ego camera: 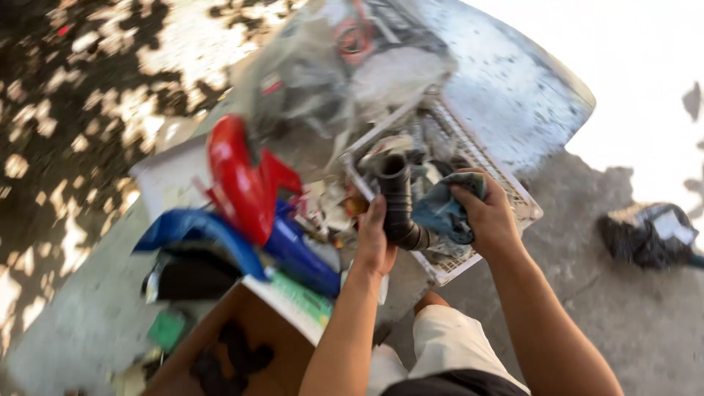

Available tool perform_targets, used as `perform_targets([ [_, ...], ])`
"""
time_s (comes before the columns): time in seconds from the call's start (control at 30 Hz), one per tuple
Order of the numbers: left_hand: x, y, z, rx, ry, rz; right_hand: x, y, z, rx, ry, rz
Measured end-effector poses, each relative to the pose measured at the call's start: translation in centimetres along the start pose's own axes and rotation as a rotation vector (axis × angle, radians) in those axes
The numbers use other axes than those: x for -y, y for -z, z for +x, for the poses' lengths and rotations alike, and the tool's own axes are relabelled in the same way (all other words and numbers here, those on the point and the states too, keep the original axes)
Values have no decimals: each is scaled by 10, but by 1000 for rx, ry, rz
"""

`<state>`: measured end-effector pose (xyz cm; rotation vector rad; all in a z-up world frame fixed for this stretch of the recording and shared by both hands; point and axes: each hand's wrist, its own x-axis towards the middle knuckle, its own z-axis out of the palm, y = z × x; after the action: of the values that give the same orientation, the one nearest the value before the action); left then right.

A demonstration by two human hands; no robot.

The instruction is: The person wipes a black rubber hose with a cloth, then places it into a cardboard box. They repeat this process with several other hoses, taking them from a white plastic crate and wiping them before placing them in the box.

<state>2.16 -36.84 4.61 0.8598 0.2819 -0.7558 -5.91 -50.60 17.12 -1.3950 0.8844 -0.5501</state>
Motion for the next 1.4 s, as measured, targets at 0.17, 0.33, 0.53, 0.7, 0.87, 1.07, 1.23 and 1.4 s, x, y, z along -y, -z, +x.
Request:
perform_targets([
  [0.17, -90, 46, -121, -56, -51, -169, 43, -73, -92, 290, 310, -156],
  [0.33, -159, 60, -209, -187, -248, -215, 63, -134, -200, 976, 431, -596],
  [0.53, -197, 104, -258, -336, -458, -344, 44, -154, -249, 954, 1133, -529],
  [0.7, -171, 139, -274, -432, -534, -276, 51, -164, -229, 950, 972, -341],
  [0.87, -183, 121, -292, -297, -556, -198, 68, -190, -228, 842, 893, -352],
  [1.07, -185, 133, -290, -327, -576, -285, 90, -159, -256, 1278, 812, -375],
  [1.23, -182, 126, -302, -150, -496, -380, 117, -160, -225, 1159, 443, -270],
  [1.4, -167, 135, -286, 95, -481, -403, 83, -174, -243, 999, 818, -190],
])
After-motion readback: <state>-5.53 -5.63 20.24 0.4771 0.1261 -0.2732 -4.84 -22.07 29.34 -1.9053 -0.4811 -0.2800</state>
